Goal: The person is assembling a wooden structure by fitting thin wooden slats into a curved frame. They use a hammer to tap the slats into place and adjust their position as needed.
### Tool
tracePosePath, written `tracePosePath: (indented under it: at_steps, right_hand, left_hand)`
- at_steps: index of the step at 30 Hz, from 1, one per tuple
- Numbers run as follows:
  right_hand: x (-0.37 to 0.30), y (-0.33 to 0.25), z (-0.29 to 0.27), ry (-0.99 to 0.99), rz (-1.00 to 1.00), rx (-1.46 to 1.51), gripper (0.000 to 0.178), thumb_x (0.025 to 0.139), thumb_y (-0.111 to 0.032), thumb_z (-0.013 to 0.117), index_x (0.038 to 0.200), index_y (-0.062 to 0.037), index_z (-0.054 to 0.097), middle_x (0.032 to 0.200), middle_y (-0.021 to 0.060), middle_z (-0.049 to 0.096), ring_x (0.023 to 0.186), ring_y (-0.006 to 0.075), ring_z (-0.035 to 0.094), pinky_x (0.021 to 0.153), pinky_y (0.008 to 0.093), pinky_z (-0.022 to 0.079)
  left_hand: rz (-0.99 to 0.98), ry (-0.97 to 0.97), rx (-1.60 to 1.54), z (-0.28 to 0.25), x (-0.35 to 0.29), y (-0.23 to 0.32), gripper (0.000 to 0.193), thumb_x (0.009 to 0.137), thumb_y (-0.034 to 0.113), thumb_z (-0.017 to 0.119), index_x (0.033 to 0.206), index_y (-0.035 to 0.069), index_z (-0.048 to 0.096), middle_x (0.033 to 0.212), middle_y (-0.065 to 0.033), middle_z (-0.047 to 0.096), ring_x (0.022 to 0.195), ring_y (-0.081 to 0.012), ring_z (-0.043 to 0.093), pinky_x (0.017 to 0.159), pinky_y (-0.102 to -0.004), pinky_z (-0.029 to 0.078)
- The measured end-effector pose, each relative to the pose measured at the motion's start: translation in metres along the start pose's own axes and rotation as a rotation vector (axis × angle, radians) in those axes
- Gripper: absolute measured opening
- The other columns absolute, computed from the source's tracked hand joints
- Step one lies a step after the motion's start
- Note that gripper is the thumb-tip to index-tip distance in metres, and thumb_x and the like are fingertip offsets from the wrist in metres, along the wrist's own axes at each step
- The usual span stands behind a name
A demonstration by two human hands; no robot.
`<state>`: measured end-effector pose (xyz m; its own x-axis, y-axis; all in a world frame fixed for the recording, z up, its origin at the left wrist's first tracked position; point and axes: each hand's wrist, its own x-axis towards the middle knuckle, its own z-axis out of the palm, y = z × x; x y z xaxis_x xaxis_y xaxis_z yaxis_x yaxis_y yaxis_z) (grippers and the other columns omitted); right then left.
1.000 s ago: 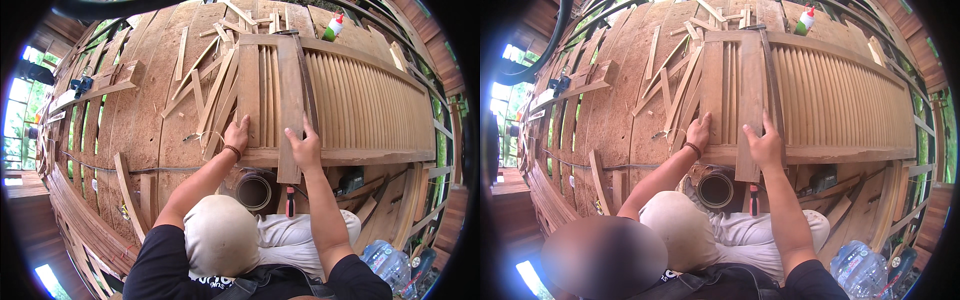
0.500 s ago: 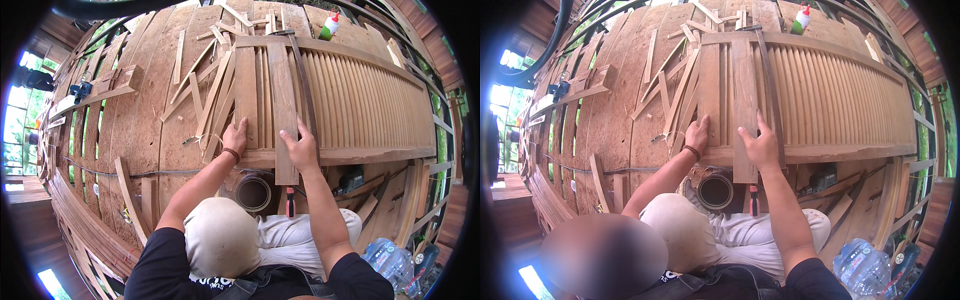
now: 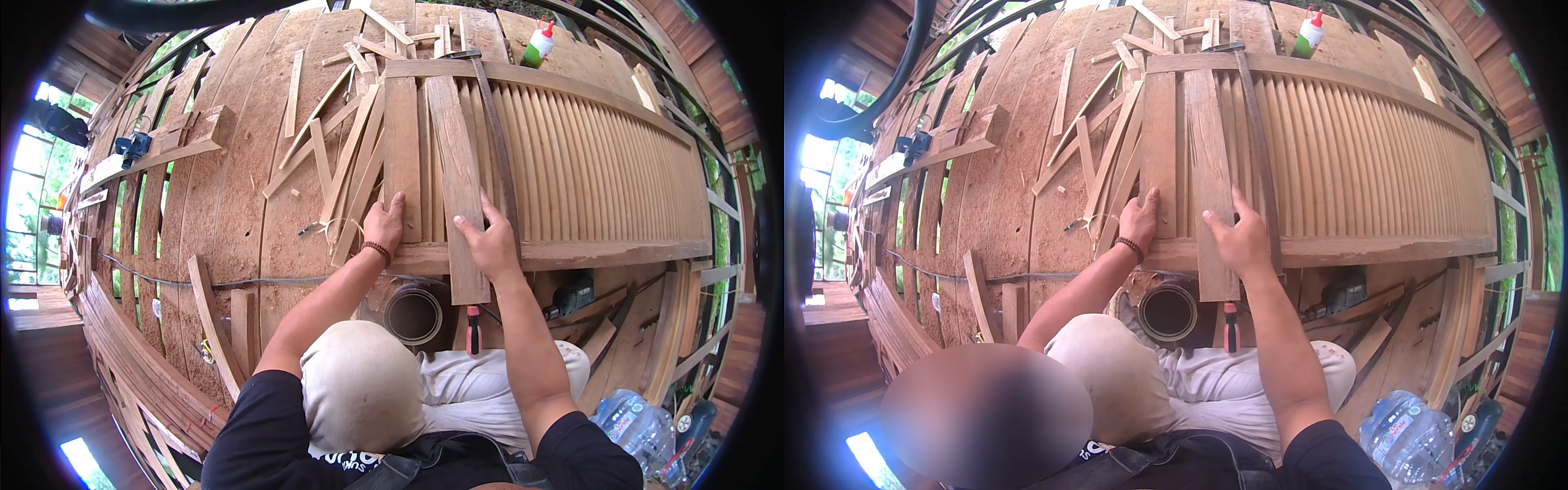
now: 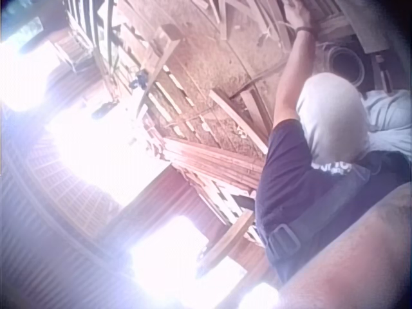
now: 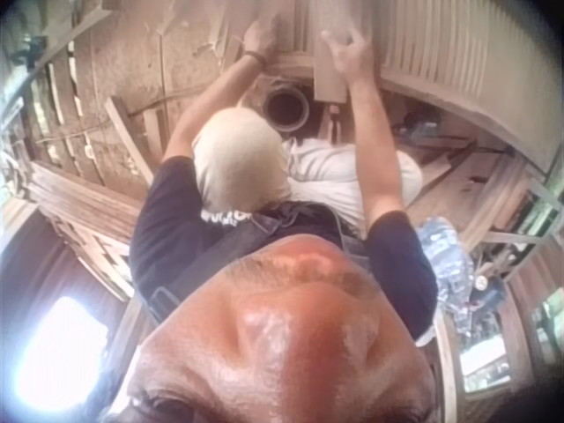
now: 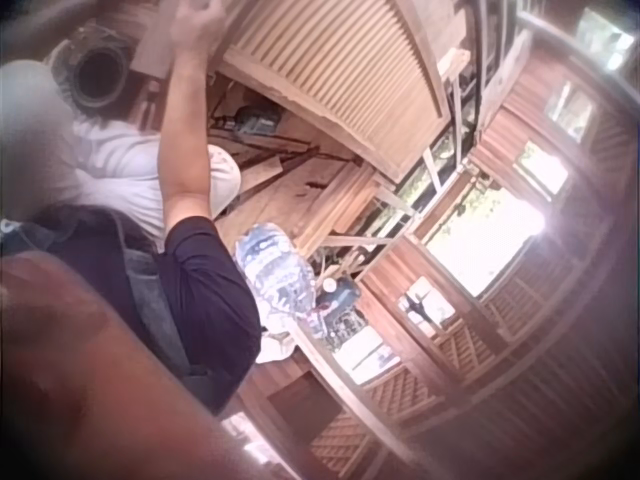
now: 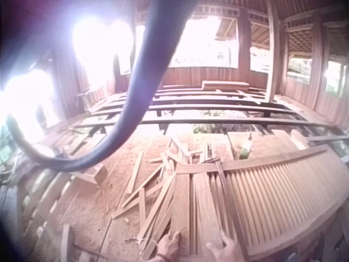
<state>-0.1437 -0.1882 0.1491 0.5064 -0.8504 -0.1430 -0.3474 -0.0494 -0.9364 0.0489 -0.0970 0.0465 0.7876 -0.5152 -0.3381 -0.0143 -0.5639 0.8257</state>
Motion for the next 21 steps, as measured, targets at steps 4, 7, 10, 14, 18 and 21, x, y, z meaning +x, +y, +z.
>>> tracePosePath:
  at_steps: [4,7,10,14,18,21]
  right_hand:
    - [0.001,0.003,-0.001,0.032,0.021,-0.007,0.071,0.091,-0.02,0.074,0.15,0.0087,0.045,0.132,0.0262,0.067,0.123,0.0282,0.066,0.106,0.0356,0.048]
    - [0.002,0.0,-0.002,0.001,0.015,0.022,0.07,0.092,-0.019,0.074,0.15,0.0084,0.045,0.131,0.0258,0.067,0.123,0.0275,0.066,0.106,0.0354,0.048]
    - [-0.002,-0.005,0.001,0.072,-0.031,-0.031,0.071,0.092,-0.019,0.074,0.149,0.009,0.045,0.132,0.0258,0.067,0.123,0.0274,0.065,0.107,0.0353,0.047]
    - [0.004,-0.001,-0.003,-0.044,0.019,0.072,0.072,0.091,-0.021,0.075,0.148,0.0111,0.045,0.132,0.0268,0.066,0.126,0.0291,0.064,0.109,0.0358,0.046]
    - [0.001,0.003,0.002,0.03,-0.027,0.004,0.072,0.091,-0.02,0.074,0.147,0.0123,0.045,0.132,0.0267,0.066,0.125,0.0282,0.064,0.108,0.0357,0.047]
    - [0.003,0.01,-0.004,-0.012,0.007,0.011,0.072,0.09,-0.02,0.074,0.148,0.012,0.045,0.132,0.0265,0.067,0.125,0.0279,0.065,0.107,0.0358,0.047]
  left_hand:
    - [-0.084,-0.064,0.015,-0.005,-0.008,0.017,0.067,0.098,0.056,0.063,0.11,-0.01,0.066,0.107,-0.0296,0.071,0.105,-0.0378,0.069,0.091,-0.0435,0.052]
    - [-0.106,-0.082,0.029,-0.004,0.001,0.008,0.067,0.098,0.056,0.063,0.111,-0.01,0.067,0.108,-0.029,0.071,0.106,-0.0374,0.069,0.092,-0.0427,0.052]
    - [-0.013,0.015,-0.019,0.0,-0.002,0.001,0.067,0.098,0.06,0.061,0.095,-0.007,0.063,0.085,-0.0171,0.066,0.082,-0.0249,0.061,0.078,-0.0408,0.049]
    - [-0.039,-0.008,0.039,0.0,0.0,0.002,0.067,0.098,0.06,0.061,0.098,-0.007,0.065,0.089,-0.0195,0.069,0.087,-0.0262,0.065,0.081,-0.0409,0.05]
    - [-0.012,0.013,0.02,-0.001,0.001,0.001,0.067,0.099,0.059,0.061,0.098,-0.007,0.065,0.085,-0.0166,0.066,0.083,-0.0237,0.062,0.079,-0.0402,0.05]
    - [-0.068,-0.061,-0.008,-0.001,-0.004,0.007,0.067,0.098,0.058,0.062,0.108,-0.009,0.066,0.1,-0.0241,0.069,0.097,-0.0314,0.066,0.087,-0.0415,0.051]
